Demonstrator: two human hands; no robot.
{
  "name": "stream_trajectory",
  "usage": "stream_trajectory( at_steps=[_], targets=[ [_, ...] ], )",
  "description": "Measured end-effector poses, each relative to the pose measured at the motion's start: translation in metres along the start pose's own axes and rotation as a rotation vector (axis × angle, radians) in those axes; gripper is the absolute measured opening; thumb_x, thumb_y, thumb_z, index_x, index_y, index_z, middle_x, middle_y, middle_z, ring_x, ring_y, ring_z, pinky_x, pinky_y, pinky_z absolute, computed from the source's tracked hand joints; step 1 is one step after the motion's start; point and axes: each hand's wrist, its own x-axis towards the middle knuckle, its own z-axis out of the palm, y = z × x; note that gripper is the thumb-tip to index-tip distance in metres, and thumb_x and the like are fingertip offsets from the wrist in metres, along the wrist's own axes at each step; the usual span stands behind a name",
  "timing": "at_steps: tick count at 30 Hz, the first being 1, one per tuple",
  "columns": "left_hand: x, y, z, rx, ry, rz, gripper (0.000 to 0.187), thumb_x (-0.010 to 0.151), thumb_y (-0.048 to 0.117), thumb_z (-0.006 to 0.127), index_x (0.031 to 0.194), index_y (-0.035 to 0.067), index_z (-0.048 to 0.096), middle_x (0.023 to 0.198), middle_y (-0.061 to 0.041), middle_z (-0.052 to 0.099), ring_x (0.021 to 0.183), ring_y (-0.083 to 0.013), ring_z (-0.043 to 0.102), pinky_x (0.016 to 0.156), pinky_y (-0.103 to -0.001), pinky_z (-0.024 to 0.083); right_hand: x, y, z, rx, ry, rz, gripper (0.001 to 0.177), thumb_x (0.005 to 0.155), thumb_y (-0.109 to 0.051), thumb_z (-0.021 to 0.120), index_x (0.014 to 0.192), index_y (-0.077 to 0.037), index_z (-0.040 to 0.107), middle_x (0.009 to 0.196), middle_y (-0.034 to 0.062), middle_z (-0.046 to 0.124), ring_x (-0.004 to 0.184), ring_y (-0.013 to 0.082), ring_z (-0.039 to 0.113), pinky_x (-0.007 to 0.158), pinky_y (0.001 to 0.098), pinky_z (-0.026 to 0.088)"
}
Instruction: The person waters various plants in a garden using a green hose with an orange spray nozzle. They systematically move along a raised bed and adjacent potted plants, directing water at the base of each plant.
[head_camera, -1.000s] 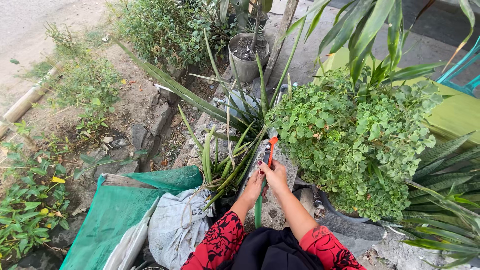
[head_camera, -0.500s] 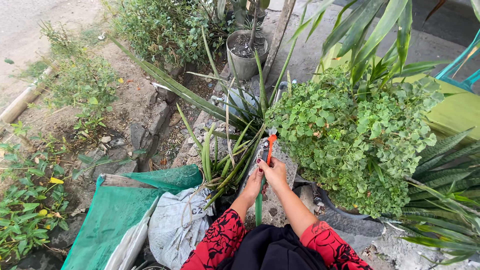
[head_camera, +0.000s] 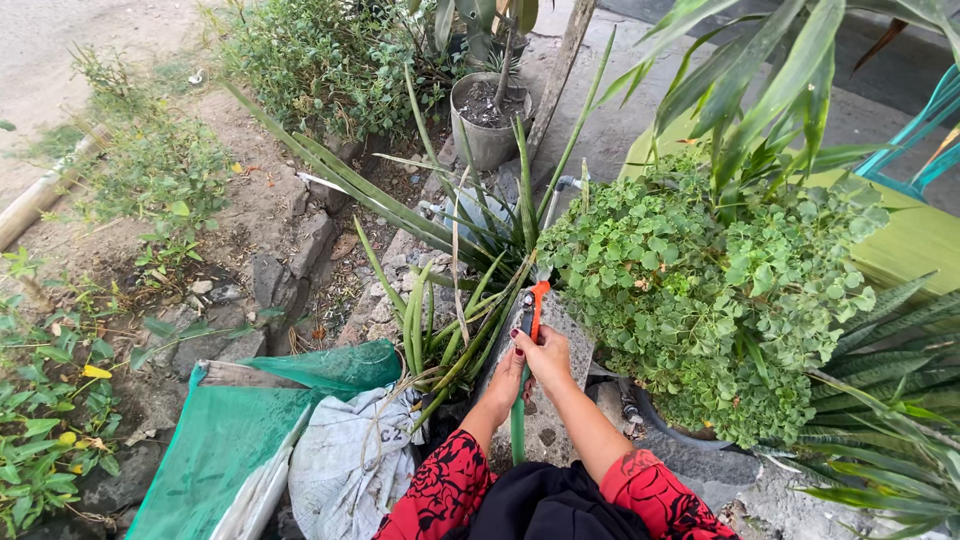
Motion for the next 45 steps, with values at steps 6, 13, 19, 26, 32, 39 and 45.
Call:
stream_trajectory(
  at_steps=[6,13,19,26,32,39,45],
  targets=[
    [0.001,0.004,0.002,-0.031,-0.009,-0.005,0.053,0.099,0.062,0.044,0.124,0.017,0.056,0.07,0.002,0.052,0.055,-0.0092,0.049,0.05,-0.027,0.045,0.006,0.006,0.0,-0.034,-0.008,0.024,0.029,0.084,-0.026,0.08,0.094,0.001,0.074,0.079,0.0096,0.074,0.066,0.0166,0.064,0.061,0.0344,0.053],
    [0.001,0.002,0.001,-0.034,-0.03,0.018,0.053,0.099,0.063,0.043,0.119,0.016,0.056,0.07,0.002,0.052,0.055,-0.0087,0.048,0.05,-0.026,0.044,0.007,0.007,0.0,-0.081,0.004,0.028,0.031,0.083,-0.027,0.08,0.095,0.001,0.075,0.079,0.0094,0.074,0.066,0.017,0.066,0.062,0.0339,0.053],
    [0.001,0.003,0.003,-0.038,-0.038,0.043,0.052,0.102,0.061,0.044,0.117,0.013,0.056,0.072,0.002,0.052,0.056,-0.0083,0.049,0.051,-0.026,0.043,0.005,0.002,-0.001,-0.049,0.001,0.031,0.03,0.084,-0.026,0.079,0.097,0.001,0.074,0.079,0.0092,0.074,0.067,0.0168,0.066,0.061,0.0342,0.053],
    [-0.01,0.016,0.009,-0.013,0.002,-0.026,0.05,0.098,0.062,0.04,0.119,0.019,0.056,0.068,0.002,0.05,0.053,-0.0103,0.047,0.049,-0.027,0.044,0.0,-0.002,-0.003,-0.059,-0.01,-0.01,0.029,0.085,-0.025,0.078,0.097,0.001,0.075,0.079,0.009,0.075,0.066,0.0158,0.066,0.061,0.0329,0.053],
    [-0.011,0.007,0.007,-0.023,-0.042,0.035,0.052,0.101,0.062,0.042,0.12,0.015,0.054,0.071,0.001,0.052,0.055,-0.0101,0.048,0.05,-0.027,0.043,-0.006,0.0,-0.004,-0.029,-0.014,-0.022,0.028,0.085,-0.024,0.078,0.097,0.001,0.075,0.079,0.009,0.074,0.066,0.0152,0.065,0.061,0.0328,0.053],
    [-0.011,0.003,0.007,-0.004,-0.042,0.059,0.05,0.103,0.06,0.041,0.118,0.014,0.054,0.07,0.001,0.052,0.055,-0.0101,0.049,0.05,-0.027,0.043,-0.009,-0.006,-0.008,-0.051,-0.015,-0.019,0.028,0.084,-0.025,0.08,0.096,0.001,0.076,0.079,0.0092,0.075,0.066,0.0158,0.066,0.062,0.0331,0.053],
    [-0.009,-0.003,0.009,-0.022,-0.011,0.047,0.047,0.103,0.059,0.041,0.115,0.015,0.053,0.07,0.001,0.053,0.055,-0.0102,0.05,0.05,-0.028,0.045,-0.009,-0.005,-0.011,-0.077,-0.028,-0.019,0.032,0.084,-0.027,0.081,0.095,0.002,0.075,0.078,0.0099,0.074,0.065,0.0163,0.065,0.061,0.0331,0.052]
  ],
)
